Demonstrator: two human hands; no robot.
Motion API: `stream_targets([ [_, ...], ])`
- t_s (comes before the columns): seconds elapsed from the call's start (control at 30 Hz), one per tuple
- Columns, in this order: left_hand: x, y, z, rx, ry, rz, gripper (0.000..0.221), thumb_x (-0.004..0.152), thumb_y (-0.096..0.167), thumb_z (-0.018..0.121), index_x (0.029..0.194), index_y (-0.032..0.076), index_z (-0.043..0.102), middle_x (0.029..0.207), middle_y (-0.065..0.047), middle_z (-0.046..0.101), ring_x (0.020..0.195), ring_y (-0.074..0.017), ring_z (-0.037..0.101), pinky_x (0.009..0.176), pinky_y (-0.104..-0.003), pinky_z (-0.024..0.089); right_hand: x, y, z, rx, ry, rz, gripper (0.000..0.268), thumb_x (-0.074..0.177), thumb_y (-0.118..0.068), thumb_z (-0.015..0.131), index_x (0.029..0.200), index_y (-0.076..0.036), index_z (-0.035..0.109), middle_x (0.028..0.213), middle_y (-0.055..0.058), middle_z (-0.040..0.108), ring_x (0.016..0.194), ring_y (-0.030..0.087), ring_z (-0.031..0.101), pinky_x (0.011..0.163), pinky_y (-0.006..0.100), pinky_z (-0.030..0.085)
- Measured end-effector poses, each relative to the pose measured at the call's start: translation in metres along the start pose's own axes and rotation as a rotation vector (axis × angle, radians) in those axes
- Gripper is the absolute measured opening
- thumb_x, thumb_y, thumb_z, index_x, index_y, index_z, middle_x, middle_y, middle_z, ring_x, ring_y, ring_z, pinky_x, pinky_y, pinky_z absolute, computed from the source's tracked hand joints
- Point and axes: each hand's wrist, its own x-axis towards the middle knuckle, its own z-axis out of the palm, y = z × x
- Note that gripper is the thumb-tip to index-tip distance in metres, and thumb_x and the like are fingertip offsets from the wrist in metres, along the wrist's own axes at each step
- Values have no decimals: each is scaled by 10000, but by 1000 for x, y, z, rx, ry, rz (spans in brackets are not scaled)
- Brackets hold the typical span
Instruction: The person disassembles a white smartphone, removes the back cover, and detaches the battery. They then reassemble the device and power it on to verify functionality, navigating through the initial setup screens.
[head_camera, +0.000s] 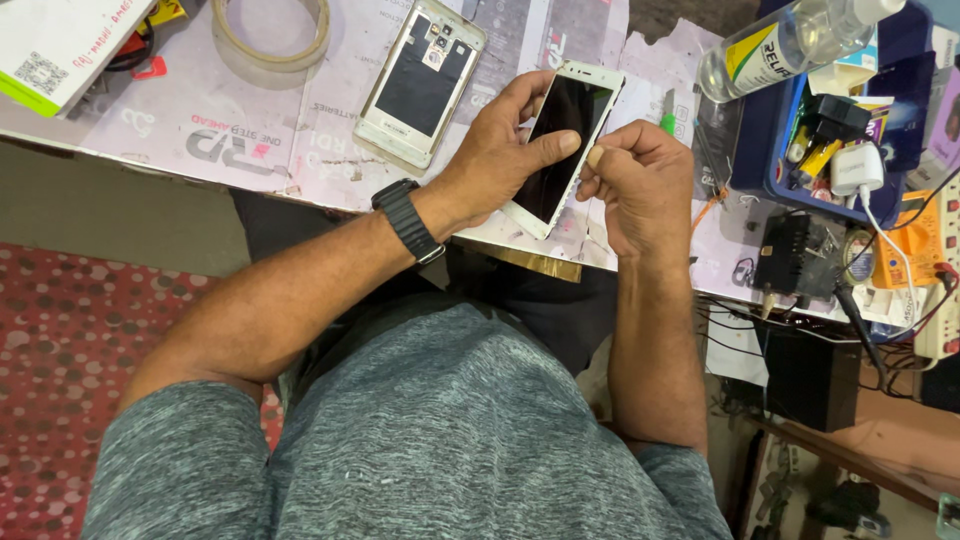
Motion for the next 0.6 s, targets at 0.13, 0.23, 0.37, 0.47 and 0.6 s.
stream_targets([
  [0.13,0,-1,1,-9,-5,19,547,994,139,716,1444,10,434,1288,-106,577,1219,-155,607,1040,-314,595,0,0,0,-9,-2,-7,48,881,89,635,865,51,658,740,139,668,572,159,621,556,283,561],
  [0.23,1,-1,0,2,1,3,552,985,142,713,1442,12,430,1279,-102,582,1200,-155,619,1025,-308,600,1,1,-1,9,1,1,47,880,89,638,863,50,658,739,137,668,571,160,627,554,288,569],
  [0.37,1,-2,0,0,-4,17,549,991,136,716,1444,11,432,1287,-110,586,1215,-162,614,1044,-312,589,0,0,-2,-8,-4,-6,46,887,87,640,864,52,657,741,139,670,569,161,626,553,284,562],
  [0.47,1,-3,-1,7,-7,23,546,994,136,714,1445,12,432,1290,-114,588,1228,-164,611,1056,-318,589,1,1,-1,-5,0,-2,43,887,87,643,866,52,657,741,136,670,570,160,628,553,284,565],
  [0.6,1,-2,0,8,0,17,555,990,137,712,1447,7,424,1295,-121,586,1228,-169,615,1055,-326,593,1,0,0,9,1,4,48,886,91,639,861,52,655,739,136,671,569,160,634,553,285,572],
])
